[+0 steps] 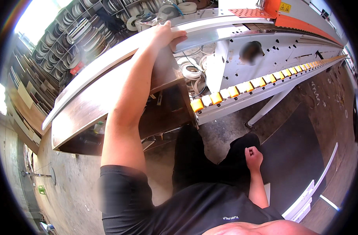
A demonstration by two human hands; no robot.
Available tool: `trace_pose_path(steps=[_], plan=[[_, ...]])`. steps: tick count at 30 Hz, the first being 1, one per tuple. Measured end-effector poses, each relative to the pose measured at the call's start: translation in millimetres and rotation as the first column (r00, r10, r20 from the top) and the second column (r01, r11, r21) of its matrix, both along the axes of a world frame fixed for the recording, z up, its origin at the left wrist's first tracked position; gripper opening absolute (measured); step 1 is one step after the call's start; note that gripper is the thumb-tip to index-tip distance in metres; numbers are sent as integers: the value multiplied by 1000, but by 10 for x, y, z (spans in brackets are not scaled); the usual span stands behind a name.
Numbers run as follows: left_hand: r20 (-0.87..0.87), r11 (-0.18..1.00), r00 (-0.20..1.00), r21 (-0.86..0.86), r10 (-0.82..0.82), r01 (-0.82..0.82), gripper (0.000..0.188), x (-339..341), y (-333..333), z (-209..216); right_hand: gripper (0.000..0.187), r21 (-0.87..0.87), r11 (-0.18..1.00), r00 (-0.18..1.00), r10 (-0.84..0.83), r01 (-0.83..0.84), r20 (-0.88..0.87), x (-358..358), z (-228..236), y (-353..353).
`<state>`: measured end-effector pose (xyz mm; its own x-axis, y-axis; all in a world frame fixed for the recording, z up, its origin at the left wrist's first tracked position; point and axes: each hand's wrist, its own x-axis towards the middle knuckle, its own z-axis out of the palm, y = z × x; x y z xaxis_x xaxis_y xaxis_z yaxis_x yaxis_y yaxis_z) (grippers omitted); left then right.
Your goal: The person repeatedly picks up long white plastic strips from a pile on the floor and feeds them one by one into a processing machine. The person handles the strips by hand, placing them onto the machine's conveyor rollers to be processed.
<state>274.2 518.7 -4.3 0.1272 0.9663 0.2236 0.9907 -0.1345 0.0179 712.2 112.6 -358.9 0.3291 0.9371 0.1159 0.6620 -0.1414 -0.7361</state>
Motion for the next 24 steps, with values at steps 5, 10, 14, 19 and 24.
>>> trace_pose_path(steps=[5, 10, 14, 19, 24], plan=[[21, 999, 1000, 33, 23, -24, 75, -84, 118, -90, 22, -25, 1000, 999, 2, -3, -32, -31, 55, 19], [69, 999, 997, 35, 15, -17, 70, -9, 27, -80, 21, 12, 1000, 1000, 9, -9, 0, -5, 32, 1], [70, 1000, 998, 12, 11, -12, 114, -125, 156, -104, 21, -11, 1000, 1000, 1, -1, -14, -20, 63, 16], [71, 1000, 997, 16, 9, -10, 115, -127, 204, -138, 21, -18, 1000, 1000, -12, 11, -12, -23, 80, 4], [21, 998, 1000, 68, -3, 1, 67, -81, 160, -152, 20, -45, 999, 1000, -15, 14, -10, -5, 43, 0]])
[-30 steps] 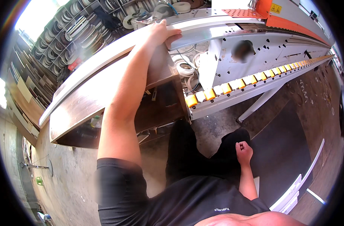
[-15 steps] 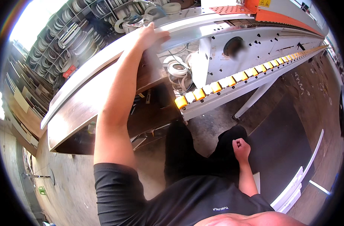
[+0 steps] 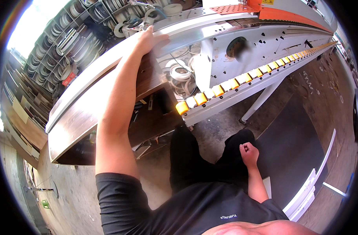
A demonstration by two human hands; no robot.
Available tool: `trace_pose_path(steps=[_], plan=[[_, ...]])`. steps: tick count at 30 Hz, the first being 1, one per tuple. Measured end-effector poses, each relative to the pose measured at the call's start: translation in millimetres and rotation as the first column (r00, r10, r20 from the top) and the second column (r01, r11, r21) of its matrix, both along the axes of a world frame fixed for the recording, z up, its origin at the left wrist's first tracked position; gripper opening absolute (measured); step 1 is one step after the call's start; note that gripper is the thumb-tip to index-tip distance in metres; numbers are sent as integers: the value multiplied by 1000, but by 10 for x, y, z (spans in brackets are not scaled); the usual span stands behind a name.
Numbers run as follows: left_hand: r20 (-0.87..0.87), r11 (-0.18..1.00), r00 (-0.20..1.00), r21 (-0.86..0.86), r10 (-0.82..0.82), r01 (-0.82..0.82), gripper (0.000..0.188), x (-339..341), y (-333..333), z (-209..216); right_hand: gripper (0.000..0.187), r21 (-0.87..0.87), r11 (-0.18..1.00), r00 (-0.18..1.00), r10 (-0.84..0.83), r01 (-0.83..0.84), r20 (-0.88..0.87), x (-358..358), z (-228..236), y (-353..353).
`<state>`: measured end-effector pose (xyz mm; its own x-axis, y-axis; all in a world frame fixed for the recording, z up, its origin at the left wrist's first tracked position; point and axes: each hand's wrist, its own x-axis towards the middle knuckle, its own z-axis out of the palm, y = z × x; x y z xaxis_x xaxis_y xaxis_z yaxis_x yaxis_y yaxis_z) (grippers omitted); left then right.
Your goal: The person repeatedly picks up long white plastic strips from a pile on the floor and feeds them one by one into a processing machine. The person handles the strips by hand, placing them onto the machine's conveyor rollers to be processed.
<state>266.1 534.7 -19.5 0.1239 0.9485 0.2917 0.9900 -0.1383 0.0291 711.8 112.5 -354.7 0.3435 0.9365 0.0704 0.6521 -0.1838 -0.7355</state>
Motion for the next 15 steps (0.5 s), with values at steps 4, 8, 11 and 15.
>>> trace_pose_path(steps=[4, 8, 11, 15], plan=[[-3, 999, 1000, 31, -18, 18, 64, -51, 23, -37, 20, 10, 1000, 1000, 3, -3, -4, -13, 23, 10], [-17, 1000, 1000, 26, -12, 12, 61, -54, 26, -32, 20, 6, 1000, 1000, 7, -7, 0, -17, 32, 12], [-18, 1000, 1000, 7, -15, 15, 61, 9, -28, 11, 20, 1, 1000, 1000, 2, -2, 0, -11, 29, -4], [-21, 1000, 1000, 5, -1, 1, 61, -19, -26, 8, 20, 23, 1000, 1000, 13, -13, 4, -11, 14, 16]])
